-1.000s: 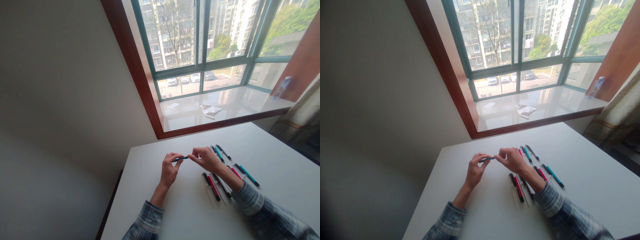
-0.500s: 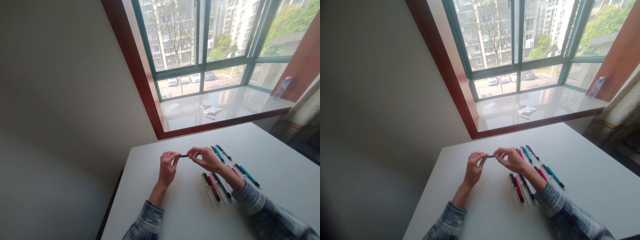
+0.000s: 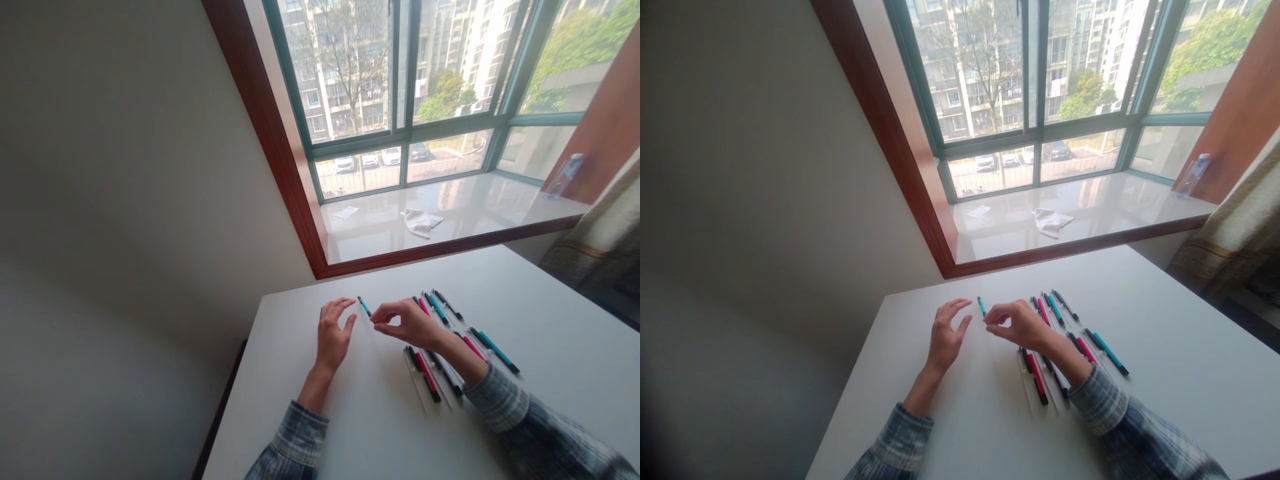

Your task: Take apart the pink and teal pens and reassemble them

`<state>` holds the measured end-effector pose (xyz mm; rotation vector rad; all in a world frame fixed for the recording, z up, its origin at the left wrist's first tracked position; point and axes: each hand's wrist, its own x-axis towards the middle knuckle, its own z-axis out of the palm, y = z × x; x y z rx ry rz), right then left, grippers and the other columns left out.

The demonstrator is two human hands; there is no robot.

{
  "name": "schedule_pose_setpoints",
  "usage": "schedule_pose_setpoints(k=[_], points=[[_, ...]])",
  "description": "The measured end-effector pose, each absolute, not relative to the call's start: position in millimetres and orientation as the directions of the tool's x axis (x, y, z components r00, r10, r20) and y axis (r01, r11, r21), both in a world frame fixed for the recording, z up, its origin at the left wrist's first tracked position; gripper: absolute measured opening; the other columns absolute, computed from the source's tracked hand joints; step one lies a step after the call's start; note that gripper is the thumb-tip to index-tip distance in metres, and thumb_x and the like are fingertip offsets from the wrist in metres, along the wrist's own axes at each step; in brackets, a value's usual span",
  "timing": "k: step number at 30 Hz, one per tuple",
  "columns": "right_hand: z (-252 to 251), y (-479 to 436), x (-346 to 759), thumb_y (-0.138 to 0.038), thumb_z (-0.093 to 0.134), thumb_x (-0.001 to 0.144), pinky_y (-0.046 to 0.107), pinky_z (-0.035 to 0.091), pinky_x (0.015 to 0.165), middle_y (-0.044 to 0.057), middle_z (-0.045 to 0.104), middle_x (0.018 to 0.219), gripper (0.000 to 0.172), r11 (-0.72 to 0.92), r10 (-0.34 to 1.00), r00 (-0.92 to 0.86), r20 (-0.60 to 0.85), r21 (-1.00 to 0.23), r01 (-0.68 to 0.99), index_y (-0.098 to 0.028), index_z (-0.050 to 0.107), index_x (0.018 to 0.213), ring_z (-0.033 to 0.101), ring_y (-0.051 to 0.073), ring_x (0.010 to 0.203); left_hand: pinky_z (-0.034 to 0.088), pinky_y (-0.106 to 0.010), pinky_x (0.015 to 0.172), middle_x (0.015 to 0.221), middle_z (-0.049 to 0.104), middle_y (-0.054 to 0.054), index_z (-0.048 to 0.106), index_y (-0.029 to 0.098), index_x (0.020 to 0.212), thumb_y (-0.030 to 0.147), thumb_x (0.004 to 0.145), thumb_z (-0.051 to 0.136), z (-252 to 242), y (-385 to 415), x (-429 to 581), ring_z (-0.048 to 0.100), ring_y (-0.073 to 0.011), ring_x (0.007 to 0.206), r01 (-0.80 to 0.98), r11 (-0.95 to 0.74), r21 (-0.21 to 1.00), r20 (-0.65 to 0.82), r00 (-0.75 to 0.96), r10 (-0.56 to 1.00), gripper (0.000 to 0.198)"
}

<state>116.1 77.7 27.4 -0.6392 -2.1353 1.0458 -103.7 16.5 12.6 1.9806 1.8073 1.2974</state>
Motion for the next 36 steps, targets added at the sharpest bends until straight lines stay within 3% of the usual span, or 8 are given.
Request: schedule_pose_setpoints(k=[14,22,27,32,36], points=[[16.1,71.2,107.7,-0.014,0.07,0.082,0.025,0.049,0.07,0.003,0.076,0.082,0.016,0.736,0.56,-0.789,0.254,-0.591,0.332,-0.022,0.076,0.094,0.068,0.017,0.073,0.046,-0.046,0.103,0.113,0.071,-0.004,0.075,0.029,0.105,0.017,0.091,0.062,17.8,14.5,-96.8,0.06,-0.0263,0.113,0.726,-0.226,0.65,0.426,-0.101,0.899,0.023],[19.2,67.2,104.9,-0.012,0.066,0.083,0.024,0.045,0.067,0.002,0.073,0.08,0.013,0.752,0.541,-0.805,0.243,-0.569,0.334,-0.021,0.074,0.089,0.064,0.016,0.07,0.046,-0.046,0.103,0.113,0.071,-0.004,0.076,0.028,0.104,0.016,0.091,0.062,19.5,14.1,-96.0,0.06,-0.0263,0.113,0.724,-0.214,0.656,0.405,-0.098,0.909,0.023],[19.8,73.9,111.0,-0.014,0.065,0.087,0.027,0.048,0.073,0.002,0.073,0.082,0.012,0.757,0.559,-0.781,0.28,-0.555,0.343,-0.022,0.073,0.09,0.066,0.017,0.075,0.046,-0.046,0.103,0.114,0.071,-0.003,0.075,0.028,0.104,0.016,0.091,0.061,16.2,14.5,-96.8,0.059,-0.0257,0.113,0.726,-0.214,0.653,0.404,-0.096,0.91,0.023],[22.8,97.2,136.2,-0.012,0.059,0.088,0.034,0.052,0.084,0.004,0.074,0.096,0.026,0.706,0.684,-0.626,0.375,-0.555,0.439,-0.026,0.07,0.108,0.066,0.021,0.094,0.046,-0.044,0.103,0.114,0.07,-0.003,0.075,0.028,0.104,0.016,0.092,0.061,11.7,13.0,-99.2,0.059,-0.0245,0.114,0.727,-0.206,0.655,0.399,-0.1,0.912,0.022],[19.1,112.3,156.8,-0.016,0.065,0.082,0.04,0.052,0.09,0.005,0.071,0.114,0.055,0.677,0.711,-0.627,0.318,-0.552,0.487,-0.029,0.057,0.134,0.059,0.026,0.112,0.046,-0.045,0.103,0.114,0.07,-0.003,0.075,0.028,0.105,0.017,0.092,0.061,8.0,11.5,-101.3,0.059,-0.0251,0.114,0.72,-0.212,0.661,0.395,-0.093,0.914,0.022]])
